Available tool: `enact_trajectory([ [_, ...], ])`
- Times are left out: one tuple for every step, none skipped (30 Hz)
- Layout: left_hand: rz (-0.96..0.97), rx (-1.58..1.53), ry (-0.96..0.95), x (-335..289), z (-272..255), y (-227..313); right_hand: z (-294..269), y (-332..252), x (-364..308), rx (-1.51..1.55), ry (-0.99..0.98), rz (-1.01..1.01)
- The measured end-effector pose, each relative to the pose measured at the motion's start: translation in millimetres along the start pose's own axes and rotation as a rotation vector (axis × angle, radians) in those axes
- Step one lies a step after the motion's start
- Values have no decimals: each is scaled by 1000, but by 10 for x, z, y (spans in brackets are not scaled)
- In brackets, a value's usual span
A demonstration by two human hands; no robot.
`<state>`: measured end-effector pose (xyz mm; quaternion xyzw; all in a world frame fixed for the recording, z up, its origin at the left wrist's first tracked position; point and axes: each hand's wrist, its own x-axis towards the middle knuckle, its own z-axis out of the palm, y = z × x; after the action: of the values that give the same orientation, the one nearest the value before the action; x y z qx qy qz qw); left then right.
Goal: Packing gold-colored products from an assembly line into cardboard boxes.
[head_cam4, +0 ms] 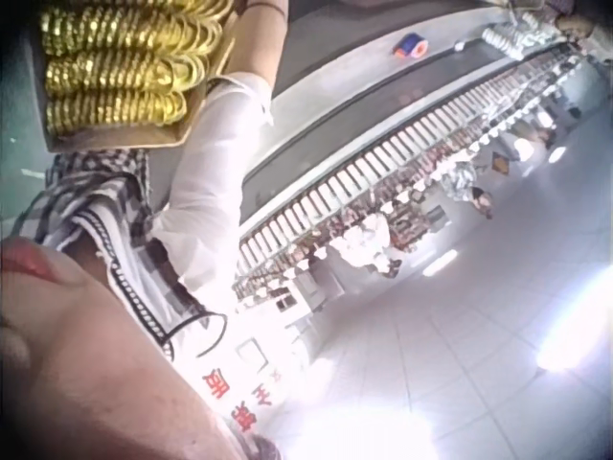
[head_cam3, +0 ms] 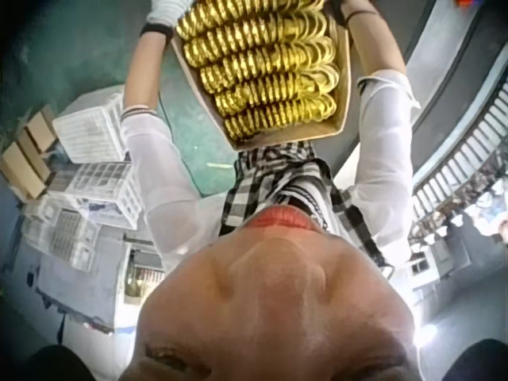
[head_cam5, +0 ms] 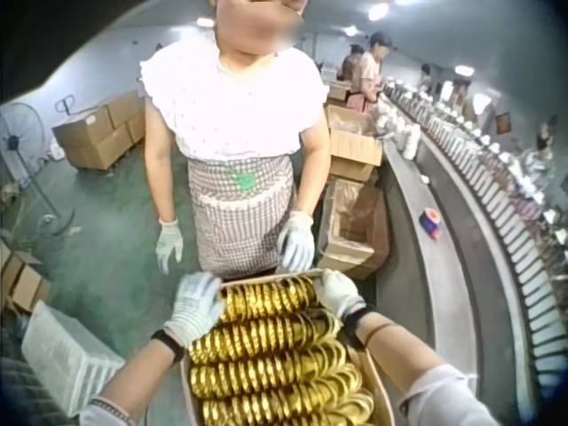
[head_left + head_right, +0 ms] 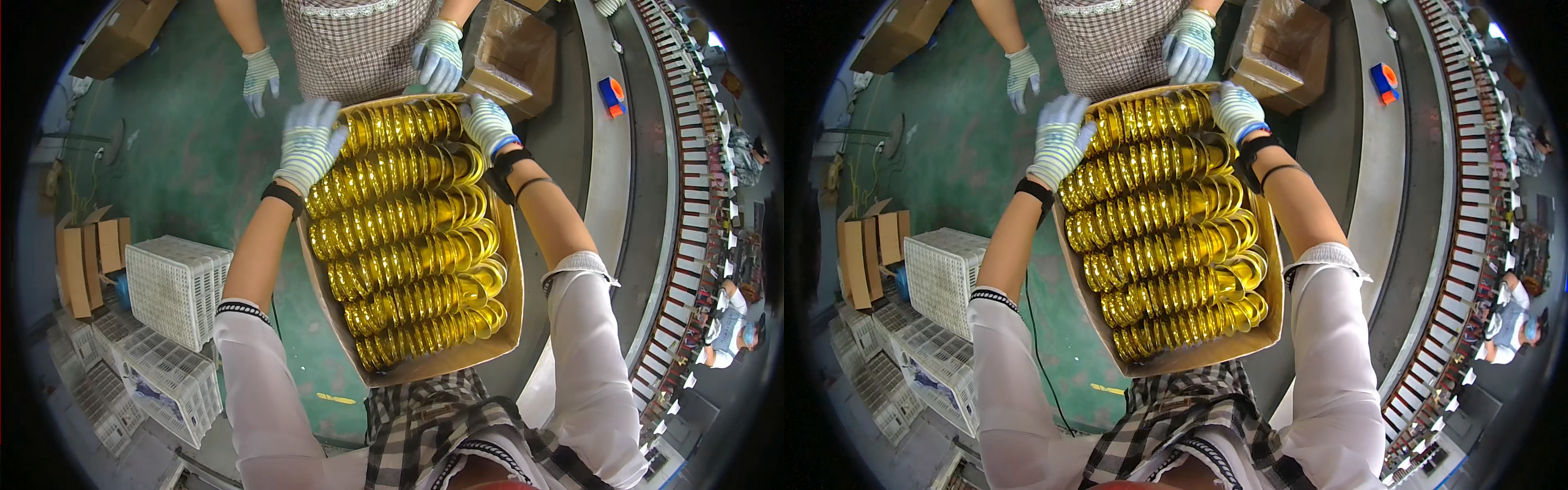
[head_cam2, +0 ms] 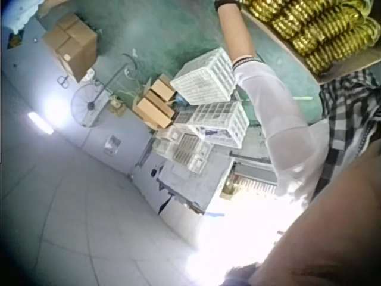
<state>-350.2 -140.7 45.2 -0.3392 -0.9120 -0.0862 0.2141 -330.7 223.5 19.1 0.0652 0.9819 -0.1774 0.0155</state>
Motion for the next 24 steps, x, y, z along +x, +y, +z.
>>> enact_trajectory([
  [47, -137, -76, 11, 31, 70, -44, -85, -52, 65, 122, -99],
  [128, -111, -108, -32, 214, 119, -14, -84, -122, 1, 180, -238],
  [205, -88, -147, -42, 316, 206, 40, -105, -201, -62, 227, -375],
  [140, -59, -303, -65, 391, 236, 56, -109, -225, -76, 30, -351],
  [144, -66, -301, -37, 467, 277, 72, -53, -227, -67, 24, -377],
  [129, -86, -275, 19, 543, 330, 118, 38, -212, -79, 85, -362],
  [115, -105, -250, 68, 607, 375, 156, 130, -194, -89, 145, -348],
  [115, -110, -265, 40, 601, 365, 195, 87, -222, -83, 142, -349],
  [114, -107, -272, 13, 591, 353, 238, 47, -283, -137, 190, -354],
  [108, -98, -277, -11, 580, 345, 264, 16, -323, -191, 238, -358],
  [104, -88, -275, -2, 555, 344, 244, 42, -291, -189, 244, -357],
  [97, -99, -256, 60, 556, 344, 208, 74, -238, -214, 188, -328],
  [103, -81, -218, 148, 581, 344, 184, 102, -209, -239, 132, -298],
  [53, -142, -232, 57, 588, 214, 119, -125, -167, -311, -42, -283],
  [39, -237, -233, 163, 571, 283, 127, -107, -201, -315, -43, -265],
  [-50, -355, -288, 184, 499, 283, 156, -95, -254, -321, 7, -218],
  [-128, -485, -349, 269, 349, 371, 181, 38, -318, -335, 53, -155],
  [-263, -152, -227, 58, 438, 279, 238, 69, -369, -257, 30, -152],
  [-256, -71, -113, -299, 491, -56, 297, -129, -372, -156, 13, -192],
  [-250, 6, -189, -317, 512, 95, 324, 10, -475, -196, -38, -196],
  [-232, 86, -258, -273, 472, 258, 261, 152, -518, -234, -82, -197],
  [-137, 96, -59, -384, 462, -101, 91, 18, -348, -117, -25, -423],
  [-200, 150, -107, -264, 459, -43, -81, 24, -247, -130, -132, -364],
  [-165, 111, -78, -220, 446, -55, -80, 137, -300, -138, 33, -424],
])
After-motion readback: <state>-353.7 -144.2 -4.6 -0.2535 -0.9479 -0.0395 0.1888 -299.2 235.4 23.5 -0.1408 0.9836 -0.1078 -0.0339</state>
